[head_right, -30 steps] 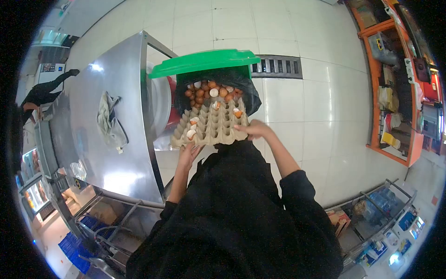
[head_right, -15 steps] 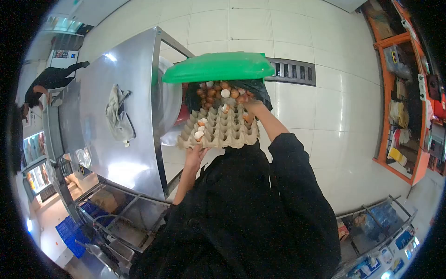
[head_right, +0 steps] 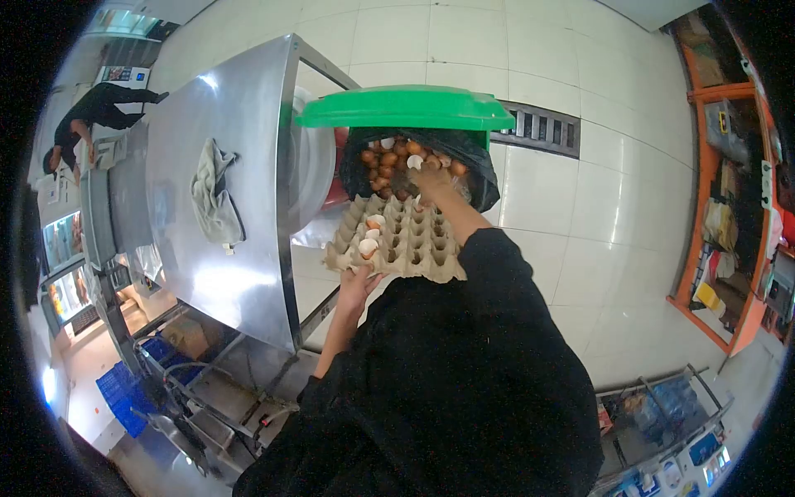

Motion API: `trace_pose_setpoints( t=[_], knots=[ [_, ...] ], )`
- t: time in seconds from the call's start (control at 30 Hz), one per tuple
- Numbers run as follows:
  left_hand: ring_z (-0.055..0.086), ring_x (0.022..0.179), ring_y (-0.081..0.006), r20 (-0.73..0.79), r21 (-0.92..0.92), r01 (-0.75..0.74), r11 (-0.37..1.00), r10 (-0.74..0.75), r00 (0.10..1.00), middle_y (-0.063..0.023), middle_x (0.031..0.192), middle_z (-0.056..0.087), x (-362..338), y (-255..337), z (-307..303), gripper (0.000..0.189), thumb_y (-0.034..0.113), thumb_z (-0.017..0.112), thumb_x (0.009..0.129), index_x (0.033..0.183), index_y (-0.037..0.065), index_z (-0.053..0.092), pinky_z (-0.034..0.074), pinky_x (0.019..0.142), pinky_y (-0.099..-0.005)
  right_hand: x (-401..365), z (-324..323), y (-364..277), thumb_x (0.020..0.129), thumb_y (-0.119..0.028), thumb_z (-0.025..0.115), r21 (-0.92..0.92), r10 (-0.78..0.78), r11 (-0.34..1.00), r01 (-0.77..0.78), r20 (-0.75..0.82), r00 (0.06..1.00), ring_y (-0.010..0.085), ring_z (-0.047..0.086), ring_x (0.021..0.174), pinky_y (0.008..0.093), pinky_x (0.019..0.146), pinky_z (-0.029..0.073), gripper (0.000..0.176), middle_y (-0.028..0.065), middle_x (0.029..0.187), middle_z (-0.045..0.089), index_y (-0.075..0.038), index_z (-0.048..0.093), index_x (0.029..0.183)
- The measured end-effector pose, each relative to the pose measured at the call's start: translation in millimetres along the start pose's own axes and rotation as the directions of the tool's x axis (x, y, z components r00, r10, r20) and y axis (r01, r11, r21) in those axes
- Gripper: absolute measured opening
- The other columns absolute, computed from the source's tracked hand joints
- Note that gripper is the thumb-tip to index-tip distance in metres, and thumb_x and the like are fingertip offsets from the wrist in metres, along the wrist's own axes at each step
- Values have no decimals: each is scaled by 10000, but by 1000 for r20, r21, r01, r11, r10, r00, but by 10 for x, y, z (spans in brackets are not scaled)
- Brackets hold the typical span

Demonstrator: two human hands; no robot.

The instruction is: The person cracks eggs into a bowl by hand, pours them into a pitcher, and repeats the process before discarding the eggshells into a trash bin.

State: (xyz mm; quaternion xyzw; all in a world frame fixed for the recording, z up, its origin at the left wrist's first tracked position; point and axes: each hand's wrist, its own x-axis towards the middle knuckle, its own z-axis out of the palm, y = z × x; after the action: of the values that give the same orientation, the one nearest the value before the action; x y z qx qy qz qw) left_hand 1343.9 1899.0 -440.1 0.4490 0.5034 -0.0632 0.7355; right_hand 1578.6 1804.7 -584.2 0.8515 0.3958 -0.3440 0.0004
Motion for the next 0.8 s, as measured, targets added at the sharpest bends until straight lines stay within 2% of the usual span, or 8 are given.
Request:
trace_pose_setpoints(
  t=[0.1,0.2,0.3,0.4,0.5,0.6,0.73,0.8],
  knots=[
    [615,879,-218,16,13,-35,999,35,999,-145,1045,567,-90,64,63,348,73,505,840,1157,-51,433,533,715,-261,119,255,-84,564,-470,775,-53,-5,999,4,-23,1000,332,398,1184,493,887,381,940,134,1255,424,-139,323,1318],
    [616,871,-222,-16,-15,-21,1000,21,1000,-151,1028,572,-44,4,47,335,74,506,841,1143,-59,446,537,702,-256,192,205,35,576,-455,772,33,-46,999,43,94,995,327,415,1166,499,895,372,905,145,1241,437,-130,343,1304],
    [620,856,-217,-29,-42,-9,999,8,1000,-147,1009,581,-19,-14,49,306,65,495,845,1117,-72,471,543,693,-251,157,72,127,615,-424,756,58,-17,998,17,10,1000,322,443,1135,460,887,401,842,147,1219,455,-119,358,1291],
    [620,856,-213,-30,-26,-7,1000,7,1000,-146,1006,583,-16,55,91,300,61,490,847,1113,-76,475,543,694,-251,436,248,335,648,-378,736,135,154,982,-133,-161,975,320,456,1117,438,862,426,761,147,1199,466,-122,379,1269],
    [620,861,-214,-19,-28,0,1000,-1,1000,-148,1009,583,-1,75,84,300,61,489,847,1114,-75,475,544,698,-252,412,61,272,649,-346,736,278,104,948,-158,201,974,312,422,1148,435,858,430,723,145,1219,438,-130,392,1246],
    [618,867,-212,0,-22,7,1000,-7,1000,-145,1014,582,13,88,116,300,61,488,847,1118,-67,476,543,707,-255,302,123,37,634,-341,751,6,-154,988,157,235,960,313,379,1183,459,880,416,749,148,1268,388,-157,385,1261],
    [617,874,-208,-23,21,17,1000,-16,1000,-133,1020,582,-74,227,199,298,55,485,846,1126,-48,481,540,724,-261,262,172,-33,641,-376,755,-2,-105,994,110,273,956,332,301,1250,517,929,371,819,134,1337,335,-214,338,1327],
    [616,877,-207,-9,1,-7,1000,7,1000,-128,1022,582,-64,192,165,299,48,482,843,1129,-39,482,539,731,-265,343,186,68,643,-378,752,117,-45,993,16,249,967,342,300,1254,525,930,368,815,133,1329,355,-216,341,1329]
  ],
)
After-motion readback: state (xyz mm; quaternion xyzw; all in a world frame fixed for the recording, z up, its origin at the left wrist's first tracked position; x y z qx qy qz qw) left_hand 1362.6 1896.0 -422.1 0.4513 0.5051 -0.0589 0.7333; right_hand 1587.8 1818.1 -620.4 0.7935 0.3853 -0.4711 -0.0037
